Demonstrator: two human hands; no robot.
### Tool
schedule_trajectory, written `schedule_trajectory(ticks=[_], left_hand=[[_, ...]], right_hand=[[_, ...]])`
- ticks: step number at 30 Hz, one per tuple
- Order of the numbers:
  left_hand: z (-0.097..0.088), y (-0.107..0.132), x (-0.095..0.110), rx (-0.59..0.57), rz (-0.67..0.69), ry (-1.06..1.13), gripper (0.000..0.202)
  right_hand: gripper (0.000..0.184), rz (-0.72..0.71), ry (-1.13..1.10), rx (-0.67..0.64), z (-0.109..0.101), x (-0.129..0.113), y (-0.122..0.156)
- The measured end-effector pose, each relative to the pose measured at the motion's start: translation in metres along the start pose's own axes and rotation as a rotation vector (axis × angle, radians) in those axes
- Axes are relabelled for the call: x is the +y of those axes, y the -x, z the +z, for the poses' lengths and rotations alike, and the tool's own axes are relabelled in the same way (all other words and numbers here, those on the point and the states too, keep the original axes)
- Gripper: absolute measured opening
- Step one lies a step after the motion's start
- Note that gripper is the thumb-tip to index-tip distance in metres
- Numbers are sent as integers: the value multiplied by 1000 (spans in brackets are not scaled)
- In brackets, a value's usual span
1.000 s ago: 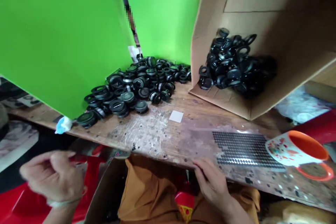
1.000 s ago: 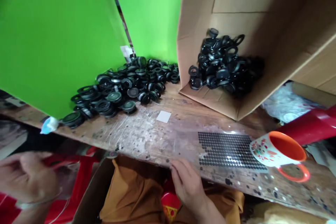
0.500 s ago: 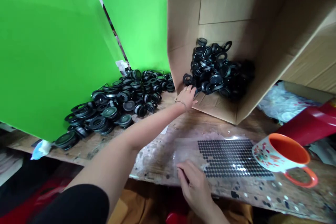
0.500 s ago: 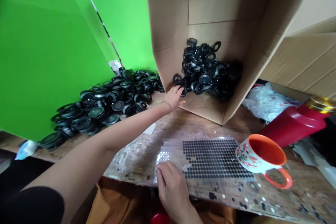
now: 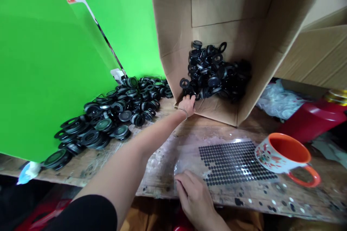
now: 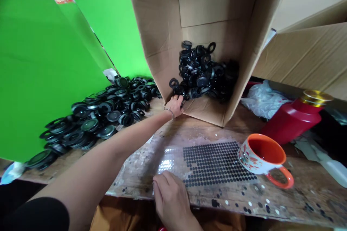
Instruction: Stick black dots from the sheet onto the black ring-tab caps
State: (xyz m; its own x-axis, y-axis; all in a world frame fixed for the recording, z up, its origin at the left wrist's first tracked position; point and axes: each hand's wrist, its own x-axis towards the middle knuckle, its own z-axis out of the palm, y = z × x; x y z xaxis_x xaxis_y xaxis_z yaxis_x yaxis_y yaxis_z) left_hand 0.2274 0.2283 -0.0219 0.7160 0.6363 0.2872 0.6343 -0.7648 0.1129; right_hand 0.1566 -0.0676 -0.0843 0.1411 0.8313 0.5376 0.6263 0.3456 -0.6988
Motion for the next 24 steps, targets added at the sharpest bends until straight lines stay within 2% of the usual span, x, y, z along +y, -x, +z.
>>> schedule_trajectory(ticks=[3,7,10,13,16,18,20,21,23,24], left_hand=[[-6,14,-11,1,8,83,52],[-22,43,-28,7,42,205,64],[-37,77,-36,-20,67,286,67],[-58,123,-36,-49,110,369,71],[-87,179,-27,-77,181,428,70],[-110,218,-16,-114,207,411,66],[-132,255,-3,-166,232,429,65],[-141,271,4,-202,247,450,65],[-156,298,17,-254,281,496,67],[-163,310,24,-283,304,530,70]], right_hand=[[22,5,10,-9,-1,0,0],[22,11,12,-15,-1,0,0],[22,-4,18,-9,-2,-1,-1],[20,-20,0,-8,-4,1,0],[10,-14,-65,23,-5,5,3],[4,37,-153,136,-5,7,6],[20,135,-261,268,-9,3,11],[31,184,-310,289,-12,-1,13],[45,254,-372,188,-20,-14,20],[50,282,-393,78,-25,-23,23]])
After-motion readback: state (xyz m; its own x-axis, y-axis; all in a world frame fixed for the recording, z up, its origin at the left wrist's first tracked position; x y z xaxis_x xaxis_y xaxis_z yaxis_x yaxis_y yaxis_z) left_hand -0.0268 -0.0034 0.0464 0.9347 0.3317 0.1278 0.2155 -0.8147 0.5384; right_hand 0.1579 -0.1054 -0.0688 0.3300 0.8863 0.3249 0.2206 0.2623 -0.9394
